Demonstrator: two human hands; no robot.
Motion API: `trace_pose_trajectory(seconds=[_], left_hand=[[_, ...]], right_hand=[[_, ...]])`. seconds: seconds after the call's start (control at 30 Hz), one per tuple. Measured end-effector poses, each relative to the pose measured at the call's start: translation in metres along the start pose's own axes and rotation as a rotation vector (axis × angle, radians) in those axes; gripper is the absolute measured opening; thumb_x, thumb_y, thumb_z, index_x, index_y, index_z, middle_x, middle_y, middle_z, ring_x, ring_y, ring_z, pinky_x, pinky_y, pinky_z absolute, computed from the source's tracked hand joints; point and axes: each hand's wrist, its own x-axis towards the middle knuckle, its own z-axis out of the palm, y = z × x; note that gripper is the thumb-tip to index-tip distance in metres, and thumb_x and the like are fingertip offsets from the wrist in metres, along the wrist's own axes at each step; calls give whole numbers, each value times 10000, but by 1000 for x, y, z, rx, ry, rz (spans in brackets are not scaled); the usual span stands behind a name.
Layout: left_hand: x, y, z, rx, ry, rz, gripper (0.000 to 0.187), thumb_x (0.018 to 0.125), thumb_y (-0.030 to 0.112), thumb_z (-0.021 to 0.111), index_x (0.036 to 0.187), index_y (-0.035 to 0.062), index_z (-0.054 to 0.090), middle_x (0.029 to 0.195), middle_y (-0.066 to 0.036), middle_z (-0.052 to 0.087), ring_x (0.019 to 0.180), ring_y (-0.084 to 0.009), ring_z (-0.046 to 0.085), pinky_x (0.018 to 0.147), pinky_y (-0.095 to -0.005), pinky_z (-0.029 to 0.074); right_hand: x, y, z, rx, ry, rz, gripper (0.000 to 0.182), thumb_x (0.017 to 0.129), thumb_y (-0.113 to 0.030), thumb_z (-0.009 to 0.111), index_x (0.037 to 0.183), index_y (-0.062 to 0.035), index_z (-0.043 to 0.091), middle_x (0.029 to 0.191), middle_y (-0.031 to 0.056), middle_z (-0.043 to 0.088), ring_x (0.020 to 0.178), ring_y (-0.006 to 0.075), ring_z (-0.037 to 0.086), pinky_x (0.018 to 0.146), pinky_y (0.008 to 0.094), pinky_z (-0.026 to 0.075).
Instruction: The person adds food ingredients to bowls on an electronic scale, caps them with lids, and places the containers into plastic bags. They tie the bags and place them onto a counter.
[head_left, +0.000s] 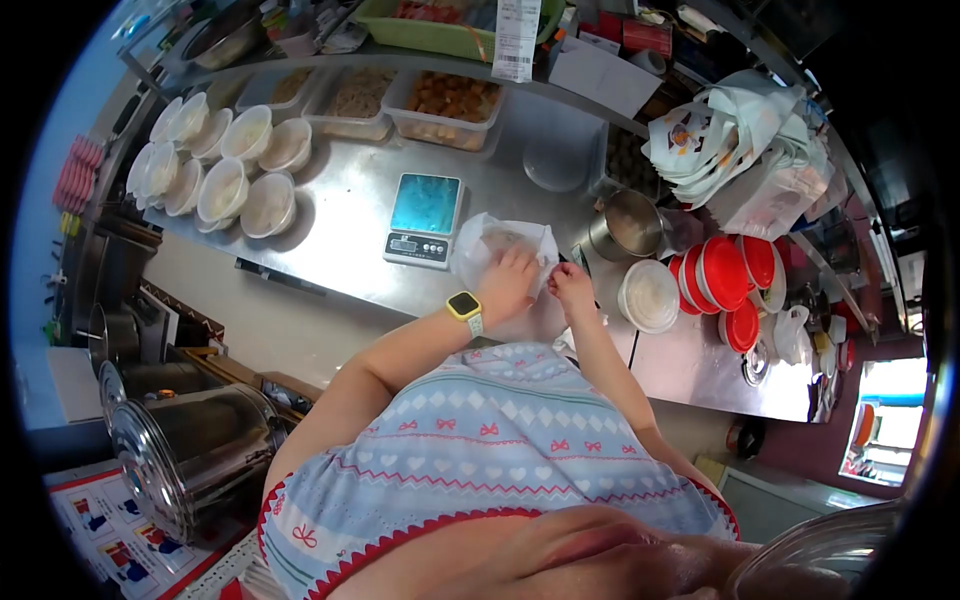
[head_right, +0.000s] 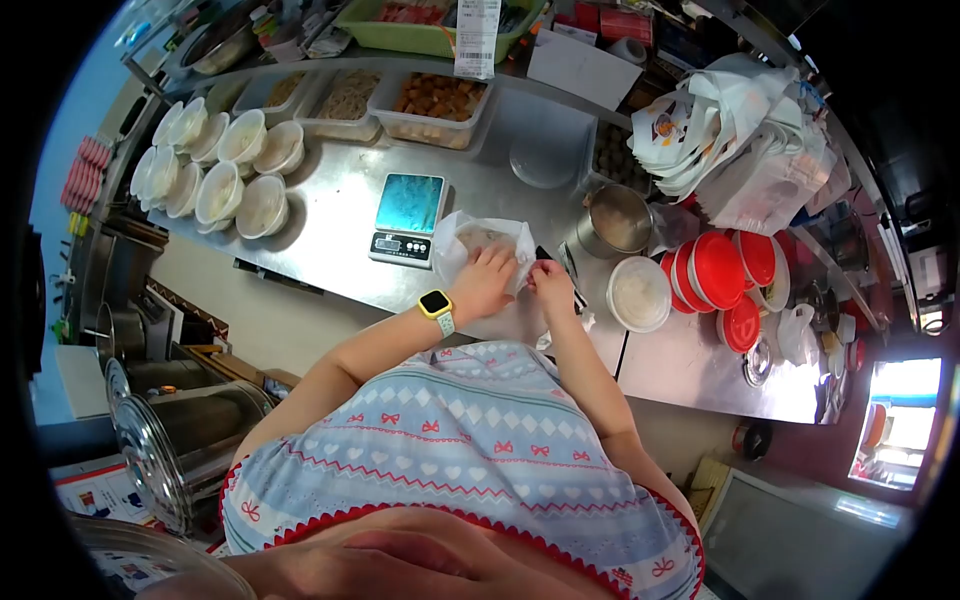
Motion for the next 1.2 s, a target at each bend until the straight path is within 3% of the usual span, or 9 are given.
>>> trace_pose_trajectory(seconds=[0.27,0.47,0.7,0.8,0.87,0.97,1.1,1.17,1.2], left_hand=[[-13,16,-20,79,-206,-78,691,750,367,734,1362,202,461,1422,-141,417,1348,-343,358,1095,-605,234],[-26,32,-55,-479,138,94,525,781,175,701,1278,161,535,1356,-158,459,1254,-369,436,1022,-472,393],[-113,112,-334,-26,832,465,296,774,9,603,1067,54,605,1180,-183,532,1015,-336,572,811,-398,496],[-177,126,-380,479,1198,567,221,880,-1,482,1096,-33,520,1182,-292,497,1013,-391,607,847,-416,542],[-208,138,-397,726,1325,516,193,951,-9,401,1115,-90,463,1184,-364,474,1011,-428,631,870,-429,574],[-225,150,-389,597,1279,432,170,951,8,423,1084,-74,489,1161,-365,497,1038,-407,614,884,-428,559],[-253,168,-366,453,992,2,300,925,83,436,1212,118,517,1266,-220,440,1158,-326,483,977,-427,408],[-276,166,-345,276,1013,-135,243,926,44,446,1146,71,543,1246,-187,462,1139,-317,494,969,-425,415],[-290,162,-334,237,1008,-231,238,918,25,443,1129,48,550,1238,-177,475,1137,-300,497,967,-399,417]], right_hand=[[-2,5,-3,-59,-47,-113,292,966,-295,561,1170,-87,540,990,15,585,850,103,540,708,257,474],[-65,-41,-3,250,288,-262,294,994,-281,501,1198,-69,516,997,22,564,882,104,542,782,269,482],[-94,-53,5,185,169,-422,189,989,-120,486,1156,-52,542,1034,28,570,785,63,564,681,188,438],[-98,-61,25,202,99,-451,217,962,-86,494,1171,-63,547,1194,74,525,960,128,592,783,226,468],[-91,-74,41,-235,77,-924,320,922,-59,509,1241,-81,527,1378,123,405,1186,227,524,941,298,449],[-59,-157,80,-259,14,-1064,467,906,-120,525,1368,-97,462,1518,165,248,1346,314,371,1072,407,346],[-3,-286,128,44,-161,-1135,444,951,-189,523,1361,-39,443,1447,144,385,1319,293,408,1071,410,368],[47,-322,142,-196,230,-1651,266,961,-210,505,1113,-8,589,861,24,613,718,95,563,629,255,465],[66,-326,139,-200,239,-1650,266,961,-210,505,1113,-8,589,861,24,613,718,95,563,629,255,465]])
